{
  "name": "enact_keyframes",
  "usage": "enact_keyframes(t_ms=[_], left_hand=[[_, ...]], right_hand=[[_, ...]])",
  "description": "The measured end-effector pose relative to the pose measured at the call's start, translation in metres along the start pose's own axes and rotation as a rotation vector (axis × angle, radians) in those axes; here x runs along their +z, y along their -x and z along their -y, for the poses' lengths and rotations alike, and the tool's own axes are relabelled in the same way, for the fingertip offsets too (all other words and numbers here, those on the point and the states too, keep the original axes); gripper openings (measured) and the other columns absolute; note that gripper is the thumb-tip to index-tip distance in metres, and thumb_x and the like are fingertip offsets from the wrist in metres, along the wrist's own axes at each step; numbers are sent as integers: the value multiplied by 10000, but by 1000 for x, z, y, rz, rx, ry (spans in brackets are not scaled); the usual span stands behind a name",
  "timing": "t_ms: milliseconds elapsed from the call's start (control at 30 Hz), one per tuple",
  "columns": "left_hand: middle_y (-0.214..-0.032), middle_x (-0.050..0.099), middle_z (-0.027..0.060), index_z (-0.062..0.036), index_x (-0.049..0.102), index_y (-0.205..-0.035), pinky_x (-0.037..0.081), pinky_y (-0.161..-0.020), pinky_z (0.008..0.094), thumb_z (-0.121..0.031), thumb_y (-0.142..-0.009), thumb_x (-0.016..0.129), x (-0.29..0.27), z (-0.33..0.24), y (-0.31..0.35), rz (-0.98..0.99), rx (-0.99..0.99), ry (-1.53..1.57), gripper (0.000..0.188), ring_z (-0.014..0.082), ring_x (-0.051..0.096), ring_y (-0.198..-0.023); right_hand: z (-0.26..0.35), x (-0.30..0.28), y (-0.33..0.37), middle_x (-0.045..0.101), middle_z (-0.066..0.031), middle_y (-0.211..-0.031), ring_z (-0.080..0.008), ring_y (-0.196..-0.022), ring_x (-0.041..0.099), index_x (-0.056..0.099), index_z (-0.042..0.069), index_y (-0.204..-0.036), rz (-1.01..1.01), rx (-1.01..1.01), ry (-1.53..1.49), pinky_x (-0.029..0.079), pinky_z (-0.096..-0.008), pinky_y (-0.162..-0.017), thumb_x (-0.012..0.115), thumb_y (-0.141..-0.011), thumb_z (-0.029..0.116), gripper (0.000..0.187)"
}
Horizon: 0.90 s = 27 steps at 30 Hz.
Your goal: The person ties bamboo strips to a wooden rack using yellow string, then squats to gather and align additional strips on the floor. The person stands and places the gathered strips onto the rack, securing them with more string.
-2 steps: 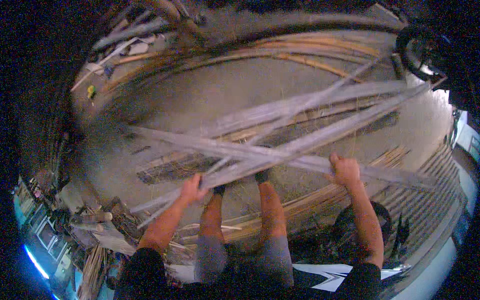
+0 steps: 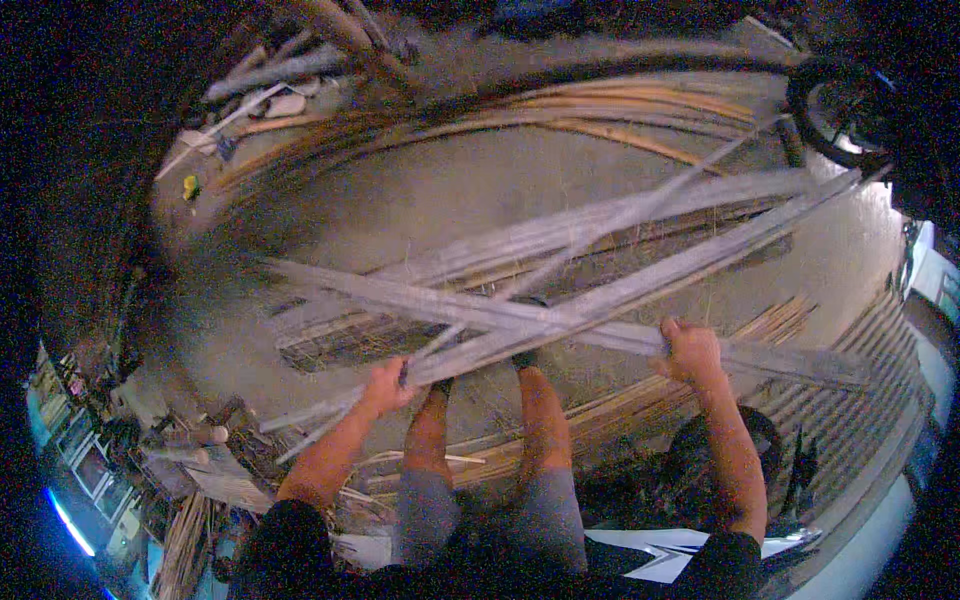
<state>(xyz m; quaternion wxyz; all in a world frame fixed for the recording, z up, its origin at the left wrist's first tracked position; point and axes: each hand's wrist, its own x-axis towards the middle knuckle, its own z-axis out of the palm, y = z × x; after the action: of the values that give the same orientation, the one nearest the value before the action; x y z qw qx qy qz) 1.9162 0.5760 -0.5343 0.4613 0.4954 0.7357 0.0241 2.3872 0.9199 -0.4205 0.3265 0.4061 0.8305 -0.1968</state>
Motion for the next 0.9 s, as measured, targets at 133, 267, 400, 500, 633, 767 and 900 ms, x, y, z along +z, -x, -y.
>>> enact_keyframes(t_ms=[133,267,400,500,633,767,900], left_hand=[[-934,669,222,-46,552,-1087,528,-741,489,-536,-681,783,-71,-61,66,129,-63,104,677,428,654,-854],[-901,680,207,-38,561,-1101,537,-728,459,-562,-674,787,-102,-82,80,-9,58,82,713,407,666,-823],[-871,685,200,-29,570,-1086,542,-705,436,-528,-669,798,-125,-103,99,-156,143,74,690,389,673,-773],[-881,686,201,-41,575,-1069,540,-704,438,-473,-658,806,-148,-115,128,-183,43,177,639,374,678,-777],[-879,686,201,-43,579,-1061,541,-696,437,-422,-641,810,-182,-138,175,-163,13,113,611,356,686,-780],[-855,682,193,-38,583,-1044,545,-677,424,-429,-630,821,-196,-160,222,-254,41,164,618,342,690,-765],[-831,676,173,-43,586,-1019,545,-645,409,-437,-619,850,-201,-191,265,-392,125,115,620,327,690,-735]], right_hand=[[9,-53,90,657,-129,-841,-367,-822,647,548,94,-1016,-16,29,-9,490,-476,-776,762,-633,444,562],[6,-105,114,656,-106,-845,-333,-865,646,552,85,-993,-285,-144,146,377,-503,-996,785,-604,456,586],[13,-149,140,668,-108,-891,-298,-901,648,536,110,-1029,-290,-142,67,311,-536,-1065,780,-632,470,589],[29,-180,163,653,-98,-846,-295,-863,646,557,96,-953,-392,-156,41,320,-516,-1054,810,-566,437,575],[44,-223,208,645,-93,-826,-303,-849,644,552,95,-948,-403,-144,6,365,-518,-1007,812,-556,433,579],[52,-283,259,668,-108,-911,-319,-894,644,537,97,-1023,-318,-106,43,367,-527,-1010,805,-612,451,605],[47,-318,316,642,-108,-855,-325,-837,629,544,97,-960,-508,-142,102,405,-504,-962,836,-519,400,609]])
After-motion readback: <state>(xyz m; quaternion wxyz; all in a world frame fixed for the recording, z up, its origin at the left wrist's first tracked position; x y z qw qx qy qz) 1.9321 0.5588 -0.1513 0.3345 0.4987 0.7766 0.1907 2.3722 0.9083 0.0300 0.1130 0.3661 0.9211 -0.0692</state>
